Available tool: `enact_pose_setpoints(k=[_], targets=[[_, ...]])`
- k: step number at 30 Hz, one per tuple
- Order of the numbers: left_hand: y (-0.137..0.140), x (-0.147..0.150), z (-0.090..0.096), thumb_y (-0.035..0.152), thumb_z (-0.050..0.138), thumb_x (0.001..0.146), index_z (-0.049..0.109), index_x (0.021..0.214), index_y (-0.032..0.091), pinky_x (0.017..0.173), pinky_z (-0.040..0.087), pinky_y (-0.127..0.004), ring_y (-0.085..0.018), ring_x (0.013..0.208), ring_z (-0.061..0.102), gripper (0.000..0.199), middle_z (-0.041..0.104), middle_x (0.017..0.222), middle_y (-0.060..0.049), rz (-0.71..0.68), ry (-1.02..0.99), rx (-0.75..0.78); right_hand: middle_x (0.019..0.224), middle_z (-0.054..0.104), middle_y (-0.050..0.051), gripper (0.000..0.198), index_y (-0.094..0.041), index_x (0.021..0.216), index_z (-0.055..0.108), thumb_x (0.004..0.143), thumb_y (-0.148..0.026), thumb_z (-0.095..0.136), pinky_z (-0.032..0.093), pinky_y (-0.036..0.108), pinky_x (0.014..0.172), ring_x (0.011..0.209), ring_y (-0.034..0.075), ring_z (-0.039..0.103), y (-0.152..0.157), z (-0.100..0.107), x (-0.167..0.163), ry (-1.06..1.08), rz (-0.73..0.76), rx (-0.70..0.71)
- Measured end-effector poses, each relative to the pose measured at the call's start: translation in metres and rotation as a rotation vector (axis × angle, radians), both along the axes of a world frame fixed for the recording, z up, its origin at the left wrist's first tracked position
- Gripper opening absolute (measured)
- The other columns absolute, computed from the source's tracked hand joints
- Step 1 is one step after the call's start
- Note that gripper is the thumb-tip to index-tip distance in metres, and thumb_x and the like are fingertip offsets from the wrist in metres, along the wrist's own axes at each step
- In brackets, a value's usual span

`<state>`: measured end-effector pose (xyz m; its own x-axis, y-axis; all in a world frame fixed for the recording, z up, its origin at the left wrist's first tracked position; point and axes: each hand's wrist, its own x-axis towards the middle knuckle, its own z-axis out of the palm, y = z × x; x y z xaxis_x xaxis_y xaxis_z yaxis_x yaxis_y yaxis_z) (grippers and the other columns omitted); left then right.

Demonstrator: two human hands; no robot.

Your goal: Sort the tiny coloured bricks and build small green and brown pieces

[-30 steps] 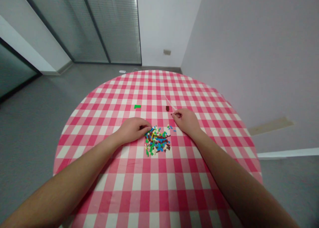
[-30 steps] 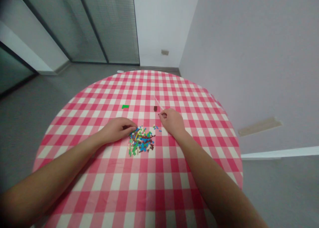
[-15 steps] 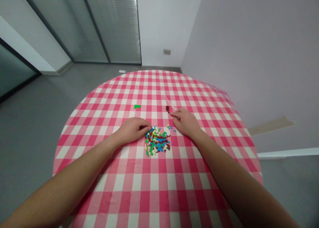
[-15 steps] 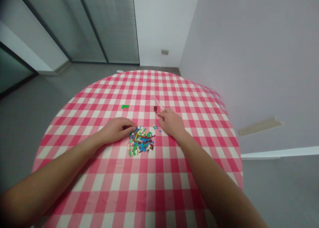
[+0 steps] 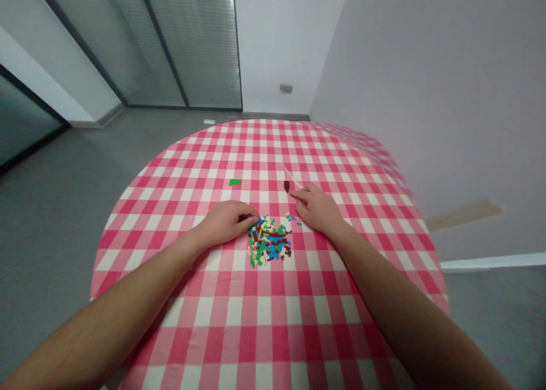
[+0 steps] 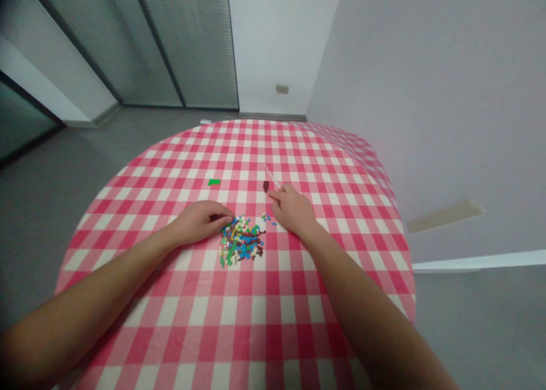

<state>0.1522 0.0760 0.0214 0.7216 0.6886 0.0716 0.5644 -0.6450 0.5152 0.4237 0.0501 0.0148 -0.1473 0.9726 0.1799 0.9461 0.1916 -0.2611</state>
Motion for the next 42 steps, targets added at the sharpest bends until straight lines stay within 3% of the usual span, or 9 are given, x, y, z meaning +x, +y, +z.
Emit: enact_pose_setpoints(k=[8,13,19,24,34,39,42], targets=[[0.000,0.001,0.001,0.036,0.050,0.096,0.074,0.095,0.023,0.070,0.044,-0.027,-0.018,0.083,0.067,0.027,0.075,0.092,-0.004,0.000,0.002,-0.004,0.104,0.065,0.009,0.036,-0.021,0.124,0.069,0.094,-0.022,0.049,0.044,0.030,0.069,0.088,0.021,0.062,0.000,0.000,0.001,0.039,0.009,0.018],[0.000,0.001,0.003,0.036,0.050,0.096,0.073,0.095,0.023,0.070,0.044,-0.028,-0.019,0.085,0.067,0.027,0.075,0.095,-0.003,0.007,0.019,-0.004,0.088,0.069,0.008,0.022,-0.017,0.096,0.075,0.090,-0.026,0.057,0.044,0.030,0.070,0.080,0.020,0.062,-0.006,0.012,0.008,0.157,0.078,0.071],[-0.001,0.001,0.003,0.036,0.050,0.096,0.073,0.096,0.023,0.072,0.044,-0.028,-0.018,0.085,0.066,0.027,0.075,0.094,-0.003,-0.001,0.016,0.004,0.082,0.074,0.005,0.017,-0.020,0.085,0.077,0.083,-0.018,0.060,0.043,0.029,0.068,0.075,0.018,0.064,-0.021,0.033,0.001,0.138,0.394,-0.214],[-0.001,0.001,0.003,0.036,0.050,0.096,0.073,0.095,0.023,0.069,0.043,-0.027,-0.018,0.083,0.066,0.026,0.075,0.093,-0.003,0.001,0.012,-0.005,0.082,0.074,0.003,0.027,-0.020,0.087,0.078,0.076,-0.007,0.058,0.042,0.027,0.065,0.071,0.016,0.063,-0.026,0.033,-0.006,0.097,0.479,-0.296],[0.000,0.001,0.001,0.036,0.050,0.096,0.074,0.095,0.023,0.071,0.044,-0.027,-0.018,0.083,0.066,0.027,0.075,0.091,-0.003,-0.003,0.011,0.000,0.082,0.073,0.004,0.015,-0.018,0.085,0.075,0.085,-0.014,0.060,0.043,0.026,0.068,0.074,0.016,0.064,-0.023,0.032,-0.005,0.128,0.475,-0.289],[0.001,0.001,0.002,0.036,0.050,0.096,0.074,0.095,0.023,0.070,0.043,-0.027,-0.018,0.083,0.066,0.027,0.075,0.093,-0.002,0.001,0.014,-0.004,0.084,0.072,0.006,0.014,-0.018,0.088,0.075,0.089,-0.022,0.061,0.043,0.027,0.068,0.077,0.018,0.063,-0.008,0.015,0.001,0.247,0.188,-0.024],[0.001,0.001,0.003,0.036,0.050,0.096,0.073,0.095,0.023,0.070,0.043,-0.027,-0.018,0.084,0.066,0.027,0.075,0.094,-0.002,0.000,0.012,-0.003,0.085,0.072,0.007,0.016,-0.018,0.087,0.075,0.089,-0.022,0.060,0.042,0.028,0.067,0.077,0.019,0.063,0.002,0.002,0.006,0.216,0.086,0.033]])
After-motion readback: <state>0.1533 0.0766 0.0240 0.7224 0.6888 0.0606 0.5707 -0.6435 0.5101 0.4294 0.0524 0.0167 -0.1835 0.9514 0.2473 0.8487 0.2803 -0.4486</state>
